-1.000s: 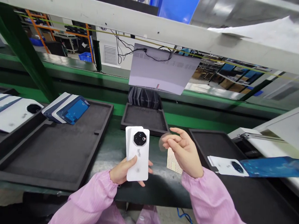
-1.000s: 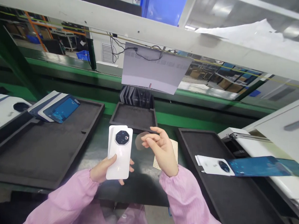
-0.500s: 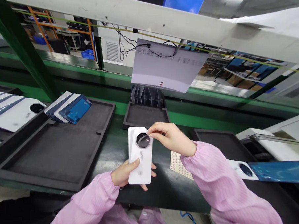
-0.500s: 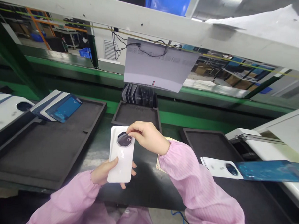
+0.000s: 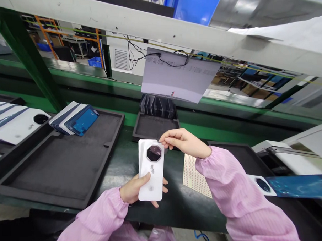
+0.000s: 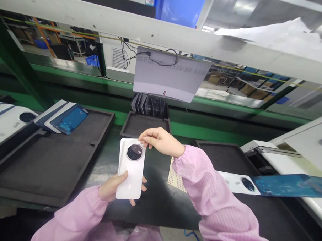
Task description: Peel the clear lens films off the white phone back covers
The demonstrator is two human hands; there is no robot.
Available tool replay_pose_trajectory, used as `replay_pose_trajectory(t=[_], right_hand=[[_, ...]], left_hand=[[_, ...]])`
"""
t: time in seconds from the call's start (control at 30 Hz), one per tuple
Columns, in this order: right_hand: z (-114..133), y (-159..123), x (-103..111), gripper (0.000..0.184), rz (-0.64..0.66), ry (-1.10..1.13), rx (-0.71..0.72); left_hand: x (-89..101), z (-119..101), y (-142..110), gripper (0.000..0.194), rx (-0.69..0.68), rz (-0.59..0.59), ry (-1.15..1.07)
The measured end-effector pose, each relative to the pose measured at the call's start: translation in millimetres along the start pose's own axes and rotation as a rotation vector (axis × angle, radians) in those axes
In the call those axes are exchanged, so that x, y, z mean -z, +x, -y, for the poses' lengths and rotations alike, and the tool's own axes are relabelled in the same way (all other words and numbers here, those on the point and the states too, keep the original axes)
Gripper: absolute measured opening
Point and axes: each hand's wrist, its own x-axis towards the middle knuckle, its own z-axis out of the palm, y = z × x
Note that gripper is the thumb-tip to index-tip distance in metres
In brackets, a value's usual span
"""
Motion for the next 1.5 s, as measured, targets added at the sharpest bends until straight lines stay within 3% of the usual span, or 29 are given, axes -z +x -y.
replay_pose_trajectory(t=[0.33,0.5,0.6,0.83,1.0,1.33,1.5], right_hand=[[-6,-2,-6,0.019,-0.117,-0.04,-0.063],[11,-18,-13,0.011,-0.29,-0.172,0.092],[13,-20,-17,0.01,-0.235,-0.115,0.116],[-15,-3,-22,0.007,-0.135,-0.119,0.054],[-12,-1,-23,0.006,-0.099,-0.186,0.089],[-7,3,-25,0.008,-0.115,-0.404,0.165],[-10,-1,-38,0.012,-0.17,-0.57,0.221]], left_hand=[[1.8,2,0,0.055,0.008,-0.008,0.013],[-0.6,0,2,0.048,-0.002,-0.005,-0.011],[-2.0,-2,2,0.043,0.003,-0.003,-0.023],[-1.6,-2,1,0.039,0.004,-0.003,-0.028],[-1.8,-2,0,0.041,0.013,0.002,-0.02],[-2.4,-3,0,0.04,0.008,-0.015,-0.005],[-3.6,-3,-1,0.039,-0.005,-0.039,-0.017]])
